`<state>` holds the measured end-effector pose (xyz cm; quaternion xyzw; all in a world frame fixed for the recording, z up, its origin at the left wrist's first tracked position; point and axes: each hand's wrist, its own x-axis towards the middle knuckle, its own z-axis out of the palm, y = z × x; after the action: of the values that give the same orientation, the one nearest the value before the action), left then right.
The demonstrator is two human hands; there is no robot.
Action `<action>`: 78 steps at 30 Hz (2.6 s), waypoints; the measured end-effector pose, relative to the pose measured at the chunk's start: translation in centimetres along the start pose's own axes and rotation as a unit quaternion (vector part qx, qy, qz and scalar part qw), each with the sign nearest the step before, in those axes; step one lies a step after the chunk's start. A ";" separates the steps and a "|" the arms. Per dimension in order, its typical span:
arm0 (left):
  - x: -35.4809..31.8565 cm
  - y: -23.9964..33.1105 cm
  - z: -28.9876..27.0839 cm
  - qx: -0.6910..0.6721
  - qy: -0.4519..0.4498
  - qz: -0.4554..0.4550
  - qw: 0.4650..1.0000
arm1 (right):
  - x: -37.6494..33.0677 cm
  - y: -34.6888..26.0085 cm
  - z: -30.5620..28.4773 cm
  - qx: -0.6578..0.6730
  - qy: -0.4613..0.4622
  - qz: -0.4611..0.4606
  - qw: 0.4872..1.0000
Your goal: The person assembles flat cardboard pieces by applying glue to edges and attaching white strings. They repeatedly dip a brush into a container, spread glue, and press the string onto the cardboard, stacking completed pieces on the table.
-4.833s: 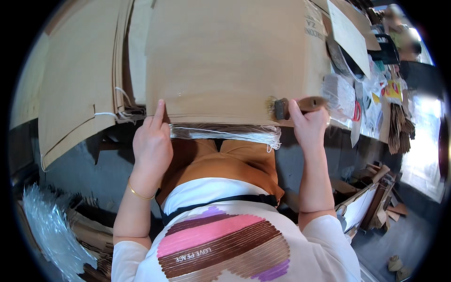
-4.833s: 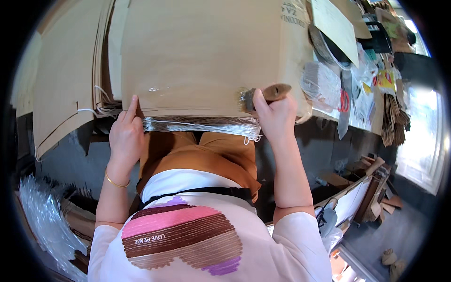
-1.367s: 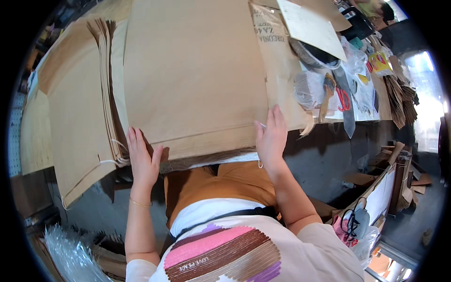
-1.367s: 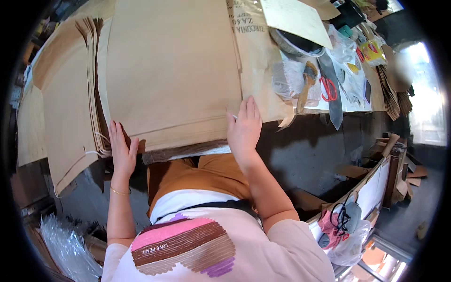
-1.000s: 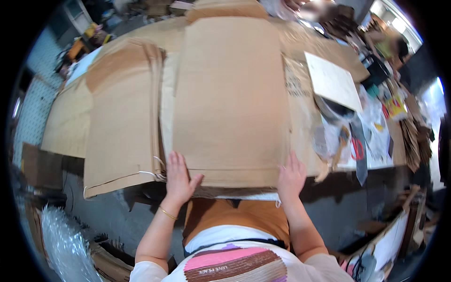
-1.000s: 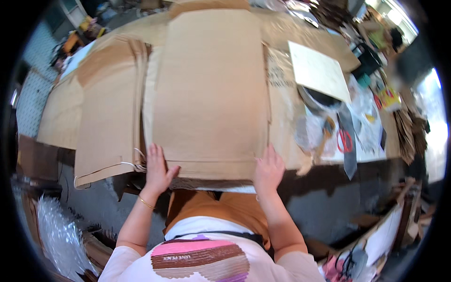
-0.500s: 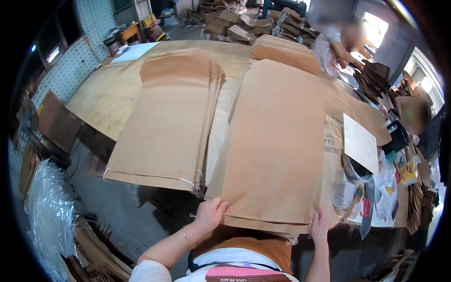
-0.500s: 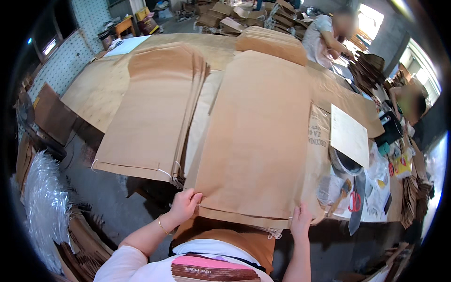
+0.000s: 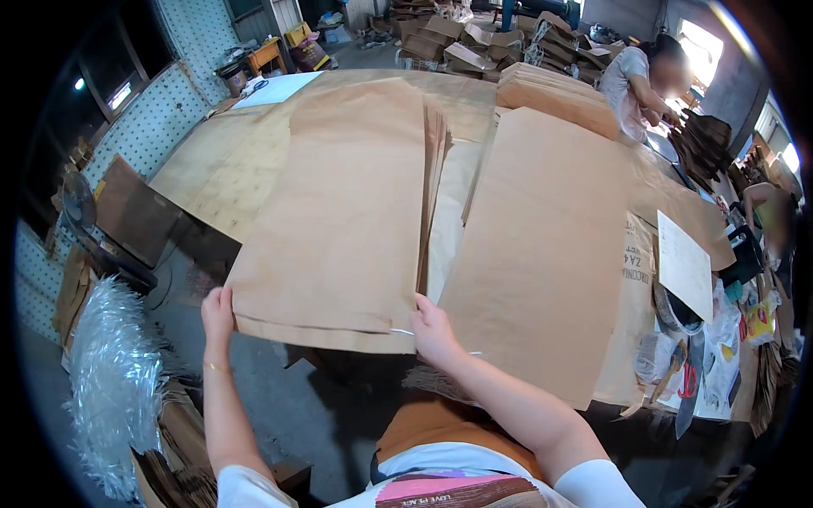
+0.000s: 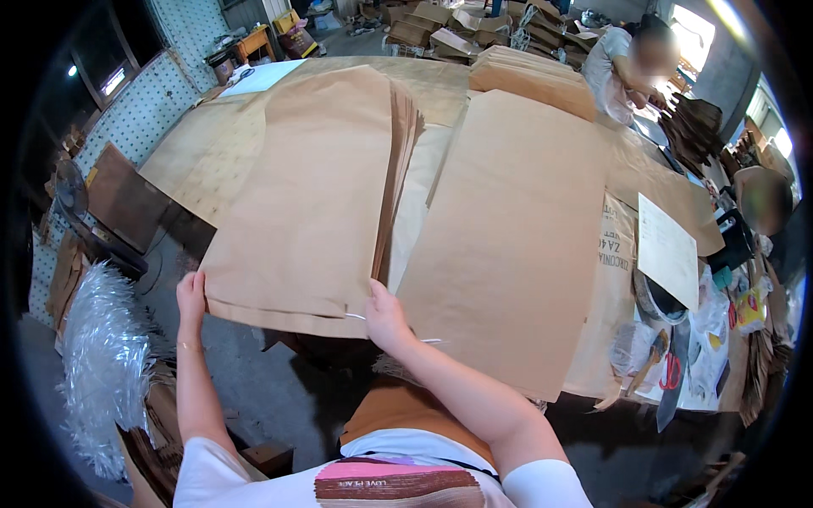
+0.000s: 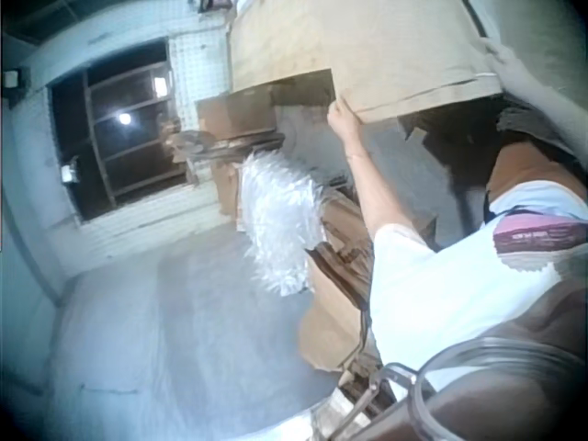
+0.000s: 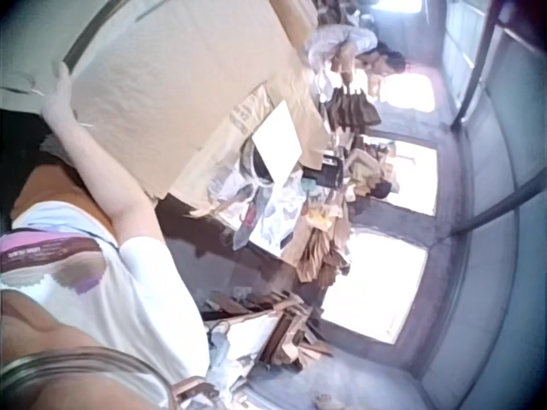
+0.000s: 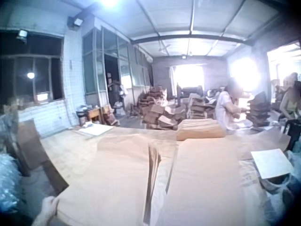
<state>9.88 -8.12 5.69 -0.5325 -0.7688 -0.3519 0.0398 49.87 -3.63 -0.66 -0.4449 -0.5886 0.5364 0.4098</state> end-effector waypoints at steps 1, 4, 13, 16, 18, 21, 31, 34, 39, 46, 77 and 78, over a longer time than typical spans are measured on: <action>1.9 -1.3 0.4 0.026 -0.030 -0.005 0.999 | 1.2 1.5 1.1 0.032 -0.018 0.031 0.999; 4.9 -5.7 -0.1 0.142 -0.125 -0.099 0.977 | 0.9 -1.8 1.3 0.151 -0.090 0.122 0.977; -15.4 21.1 8.1 -0.081 -0.169 0.451 0.873 | -15.9 -6.3 -20.9 -0.123 -0.142 0.215 0.959; -22.2 28.0 13.1 -0.035 -0.279 0.560 0.780 | -20.9 -3.9 -30.7 -0.523 0.295 0.076 0.796; -23.8 29.7 17.6 -0.027 -0.229 0.600 0.766 | -23.7 -3.2 -35.5 -0.705 0.283 0.166 0.629; -23.8 32.0 20.3 -0.016 -0.252 0.608 0.753 | -26.3 -1.9 -37.6 -0.679 0.207 0.210 0.672; -23.6 34.8 21.2 -0.002 -0.274 0.566 0.778 | -22.6 -5.5 -46.2 -0.290 0.604 0.012 0.742; -24.2 35.2 19.6 -0.068 -0.296 0.569 0.764 | -19.6 -2.8 -51.4 -0.219 0.627 0.082 0.743; -27.3 30.1 18.3 -0.110 -0.441 0.532 0.714 | -16.8 -0.1 -53.7 -0.250 0.611 0.101 0.744; -29.2 20.8 23.5 0.005 -0.421 0.463 0.780 | -16.7 -2.7 -53.2 -0.342 0.571 0.144 0.732; -20.3 25.2 12.9 0.005 -0.292 0.393 0.872 | -9.4 -4.0 -14.4 -0.328 0.025 -0.158 0.931; -19.9 25.2 13.5 0.013 -0.314 0.391 0.865 | -9.3 -3.7 -14.2 -0.326 0.025 -0.148 0.933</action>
<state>44.02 -11.36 -0.51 -0.8710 -0.4742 -0.1123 -0.0627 65.72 -8.88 4.27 -0.4752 -0.7797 0.2369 0.3320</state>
